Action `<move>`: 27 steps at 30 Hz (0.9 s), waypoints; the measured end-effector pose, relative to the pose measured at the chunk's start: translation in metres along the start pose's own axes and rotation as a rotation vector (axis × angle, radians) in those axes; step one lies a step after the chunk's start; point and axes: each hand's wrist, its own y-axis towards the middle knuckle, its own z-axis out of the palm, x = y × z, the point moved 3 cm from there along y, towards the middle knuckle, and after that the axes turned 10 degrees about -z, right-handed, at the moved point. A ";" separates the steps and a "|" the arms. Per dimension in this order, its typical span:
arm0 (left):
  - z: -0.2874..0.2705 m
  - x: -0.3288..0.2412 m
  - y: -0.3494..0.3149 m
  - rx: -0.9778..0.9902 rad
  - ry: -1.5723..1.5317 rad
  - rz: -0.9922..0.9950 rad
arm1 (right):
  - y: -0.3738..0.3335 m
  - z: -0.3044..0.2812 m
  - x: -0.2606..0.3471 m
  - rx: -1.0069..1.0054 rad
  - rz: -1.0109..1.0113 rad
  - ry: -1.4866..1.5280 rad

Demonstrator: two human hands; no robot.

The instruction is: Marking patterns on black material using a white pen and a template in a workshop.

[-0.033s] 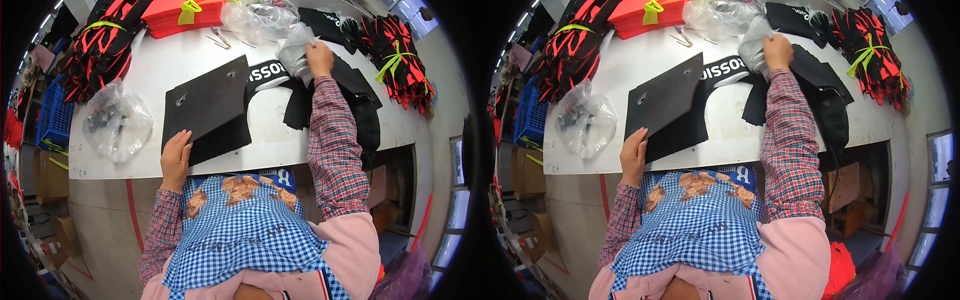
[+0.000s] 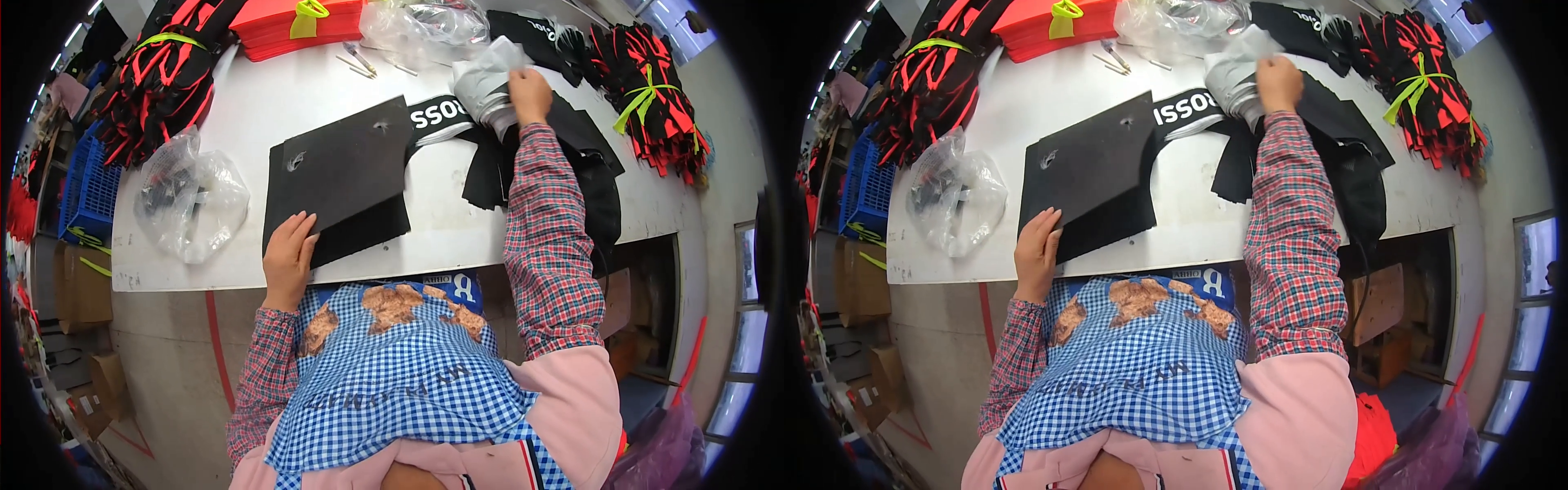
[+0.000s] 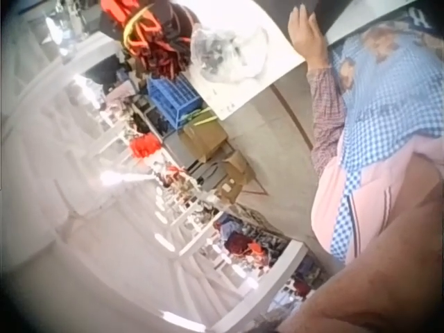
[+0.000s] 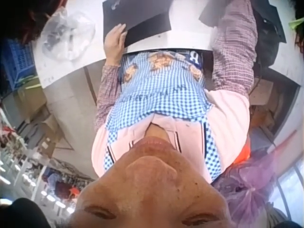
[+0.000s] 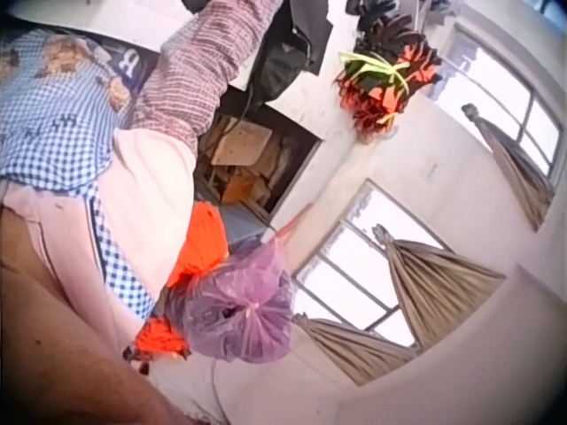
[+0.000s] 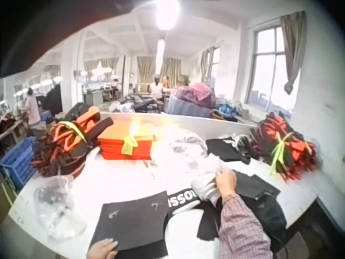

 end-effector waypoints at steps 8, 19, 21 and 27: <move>0.020 0.009 -0.014 0.089 0.372 0.103 | -0.069 -0.022 0.021 -0.411 -0.034 0.626; 0.018 0.022 -0.021 0.049 0.518 -0.065 | -0.234 0.026 0.121 0.580 -0.228 0.452; 0.019 0.023 -0.023 0.060 0.516 -0.086 | -0.233 0.028 0.123 0.559 -0.213 0.450; 0.014 0.031 -0.022 0.020 0.513 -0.090 | -0.224 0.026 0.140 0.557 -0.222 0.529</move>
